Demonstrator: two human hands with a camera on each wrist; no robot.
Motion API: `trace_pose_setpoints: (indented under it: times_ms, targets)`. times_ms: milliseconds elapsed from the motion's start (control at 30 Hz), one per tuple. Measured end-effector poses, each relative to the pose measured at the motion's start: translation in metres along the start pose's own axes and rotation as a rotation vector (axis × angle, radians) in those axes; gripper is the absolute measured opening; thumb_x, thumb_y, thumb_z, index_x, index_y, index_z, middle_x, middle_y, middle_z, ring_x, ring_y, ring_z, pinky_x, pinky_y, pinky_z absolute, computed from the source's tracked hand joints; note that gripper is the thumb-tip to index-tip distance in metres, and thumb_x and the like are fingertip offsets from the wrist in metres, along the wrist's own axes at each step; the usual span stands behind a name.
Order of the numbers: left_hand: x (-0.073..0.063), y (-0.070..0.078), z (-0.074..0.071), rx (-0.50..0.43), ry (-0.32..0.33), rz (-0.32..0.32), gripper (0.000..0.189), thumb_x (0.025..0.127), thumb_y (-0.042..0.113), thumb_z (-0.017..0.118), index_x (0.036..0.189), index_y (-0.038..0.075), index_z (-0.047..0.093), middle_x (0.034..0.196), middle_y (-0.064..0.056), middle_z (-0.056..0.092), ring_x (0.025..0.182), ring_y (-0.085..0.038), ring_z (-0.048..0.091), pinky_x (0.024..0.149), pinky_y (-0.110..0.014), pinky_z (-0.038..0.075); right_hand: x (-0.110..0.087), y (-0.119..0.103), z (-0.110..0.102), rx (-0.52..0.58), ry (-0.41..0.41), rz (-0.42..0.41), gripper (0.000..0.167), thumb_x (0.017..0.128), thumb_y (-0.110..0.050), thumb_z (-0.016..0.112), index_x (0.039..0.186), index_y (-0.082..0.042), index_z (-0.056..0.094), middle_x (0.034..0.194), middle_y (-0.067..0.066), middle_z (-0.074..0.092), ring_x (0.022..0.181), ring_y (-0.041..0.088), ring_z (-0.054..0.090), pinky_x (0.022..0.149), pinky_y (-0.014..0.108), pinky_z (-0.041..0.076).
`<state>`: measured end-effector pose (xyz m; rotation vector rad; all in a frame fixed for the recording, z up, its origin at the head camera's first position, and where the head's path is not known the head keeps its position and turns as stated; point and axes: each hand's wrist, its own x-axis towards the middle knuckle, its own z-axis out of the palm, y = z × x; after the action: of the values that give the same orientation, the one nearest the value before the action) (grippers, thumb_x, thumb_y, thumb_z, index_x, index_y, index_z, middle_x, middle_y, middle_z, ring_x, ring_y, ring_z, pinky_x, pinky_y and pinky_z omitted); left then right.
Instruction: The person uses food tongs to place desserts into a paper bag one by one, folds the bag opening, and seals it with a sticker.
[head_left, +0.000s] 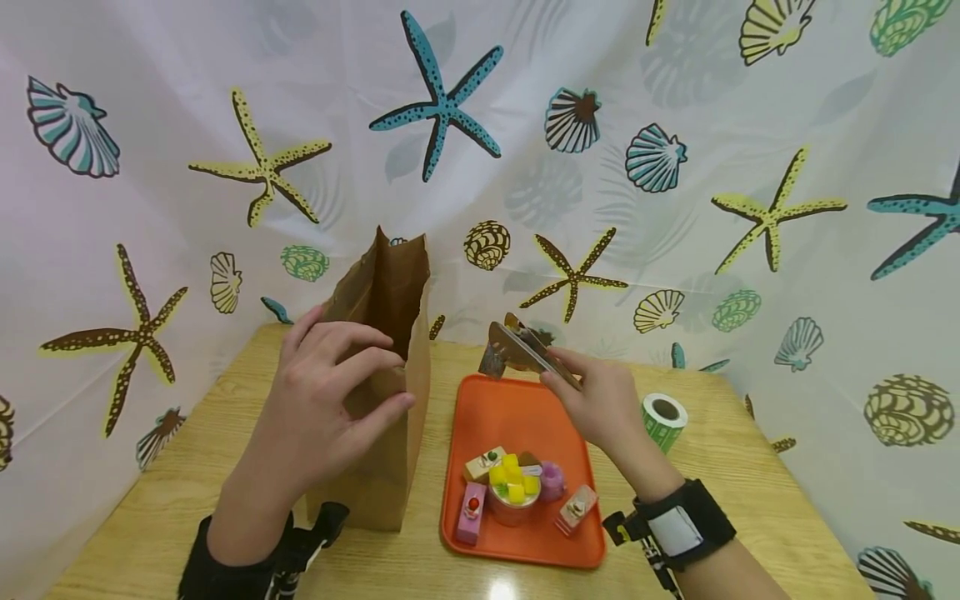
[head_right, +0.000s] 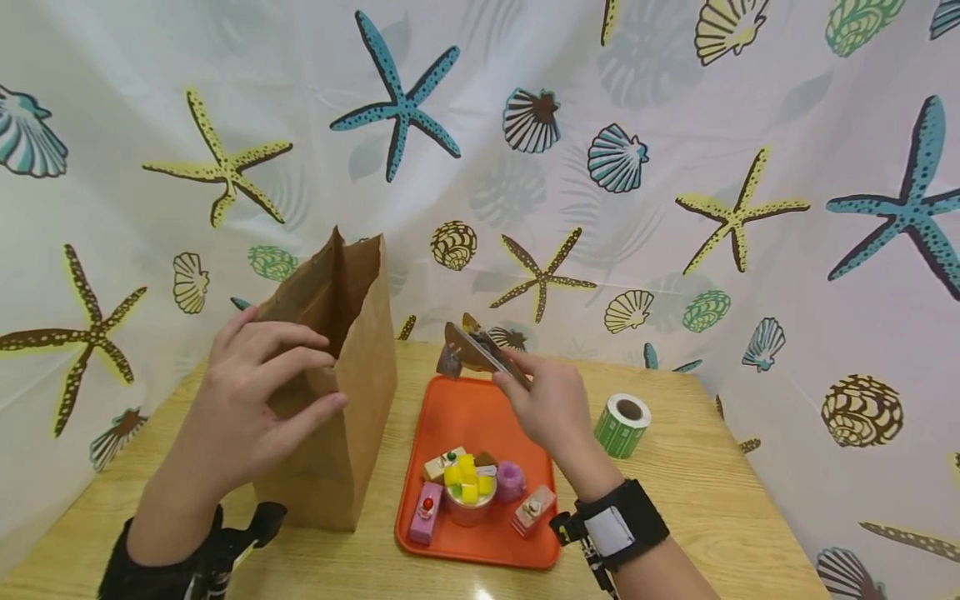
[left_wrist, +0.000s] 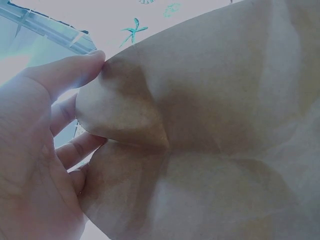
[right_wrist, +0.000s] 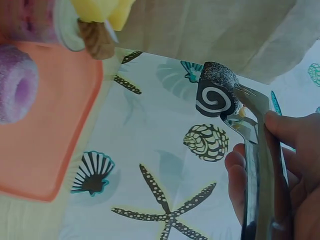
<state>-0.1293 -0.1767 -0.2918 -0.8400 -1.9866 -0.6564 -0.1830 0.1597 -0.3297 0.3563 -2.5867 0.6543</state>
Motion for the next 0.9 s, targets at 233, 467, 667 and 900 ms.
trace_pose_setpoints:
  times_ms: [233,467,667,900]
  targets:
    - [0.000,0.000,0.000,-0.009,-0.001,-0.008,0.026,0.080,0.028,0.087,0.099,0.016,0.076,0.111,-0.007,0.071,0.109,-0.028,0.064,0.120,-0.064,0.026,0.004,-0.009,-0.014,0.019,0.040,-0.024,0.041,0.095,-0.027,0.078,0.134,-0.015,0.073,0.085,0.012,0.079,0.039,0.006,0.024,0.043,0.024,0.021]
    - [-0.001,0.000,0.000,0.000,0.000,-0.004,0.026,0.080,0.028,0.088,0.100,0.016,0.076,0.111,-0.008,0.071,0.109,-0.028,0.064,0.120,-0.065,0.026,0.007,-0.021,-0.029,0.039,0.095,-0.070,0.041,0.094,-0.027,0.079,0.133,-0.016,0.073,0.086,0.011,0.080,0.039,0.005,0.024,0.044,0.025,0.020]
    - [-0.001,0.000,0.000,0.002,-0.002,-0.007,0.026,0.080,0.028,0.089,0.099,0.016,0.076,0.111,-0.007,0.071,0.109,-0.028,0.064,0.120,-0.064,0.027,0.011,-0.034,-0.041,0.049,0.140,-0.115,0.041,0.093,-0.026,0.081,0.132,-0.015,0.074,0.083,0.009,0.079,0.039,0.007,0.033,0.042,0.025,0.022]
    - [-0.001,0.000,0.000,-0.002,0.001,-0.005,0.027,0.079,0.027,0.089,0.099,0.016,0.076,0.111,-0.007,0.071,0.109,-0.028,0.064,0.120,-0.064,0.026,0.017,-0.049,-0.054,0.075,0.181,-0.163,0.041,0.092,-0.025,0.082,0.130,-0.014,0.075,0.101,0.013,0.081,0.054,0.017,0.068,0.042,0.027,0.029]
